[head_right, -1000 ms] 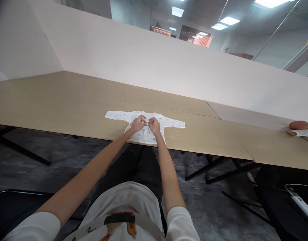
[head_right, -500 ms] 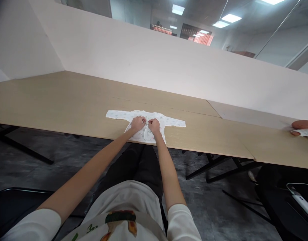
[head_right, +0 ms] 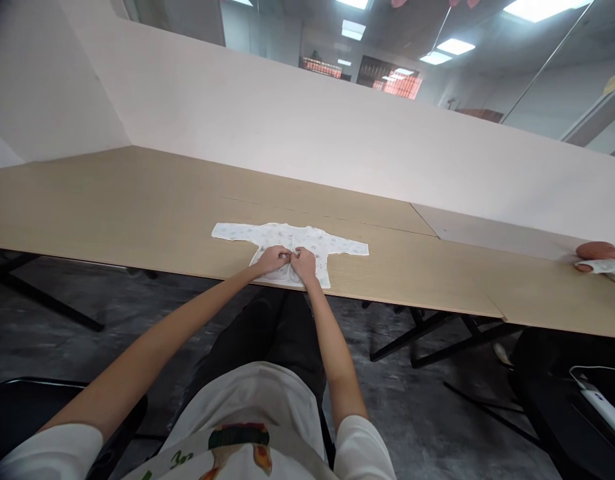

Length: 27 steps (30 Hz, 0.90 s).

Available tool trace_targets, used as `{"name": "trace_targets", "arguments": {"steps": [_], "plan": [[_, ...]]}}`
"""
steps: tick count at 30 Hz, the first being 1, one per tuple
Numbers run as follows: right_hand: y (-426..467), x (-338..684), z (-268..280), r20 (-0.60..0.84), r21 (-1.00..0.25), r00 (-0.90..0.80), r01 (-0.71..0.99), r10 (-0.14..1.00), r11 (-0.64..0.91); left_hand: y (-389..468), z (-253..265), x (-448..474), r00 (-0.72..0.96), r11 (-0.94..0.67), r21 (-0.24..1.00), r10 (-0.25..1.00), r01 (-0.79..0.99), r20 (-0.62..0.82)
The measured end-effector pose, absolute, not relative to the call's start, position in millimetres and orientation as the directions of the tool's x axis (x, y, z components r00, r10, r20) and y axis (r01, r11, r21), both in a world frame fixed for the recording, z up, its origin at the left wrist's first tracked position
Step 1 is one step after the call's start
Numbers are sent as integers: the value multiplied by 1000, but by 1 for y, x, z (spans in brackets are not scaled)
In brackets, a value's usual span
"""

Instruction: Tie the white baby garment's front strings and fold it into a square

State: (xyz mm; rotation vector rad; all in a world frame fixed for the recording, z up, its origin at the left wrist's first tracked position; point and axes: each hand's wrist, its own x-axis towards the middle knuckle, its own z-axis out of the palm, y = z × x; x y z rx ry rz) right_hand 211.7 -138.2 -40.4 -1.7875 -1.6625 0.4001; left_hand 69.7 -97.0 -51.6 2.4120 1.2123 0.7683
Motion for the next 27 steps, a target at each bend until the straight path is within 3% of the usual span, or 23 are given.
{"name": "trace_targets", "arguments": {"steps": [10, 19, 27], "plan": [[-150, 222, -41, 224, -858, 219, 507, 950, 86, -108, -47, 66, 449, -553, 699, 819, 453, 357], [-149, 223, -44, 209, -900, 189, 421, 959, 114, -108, -48, 64, 417, -498, 803, 839, 328, 350], [-151, 221, -41, 252, -856, 167, 497, 953, 139, -111, -46, 63, 413, -486, 832, 838, 268, 357]]}}
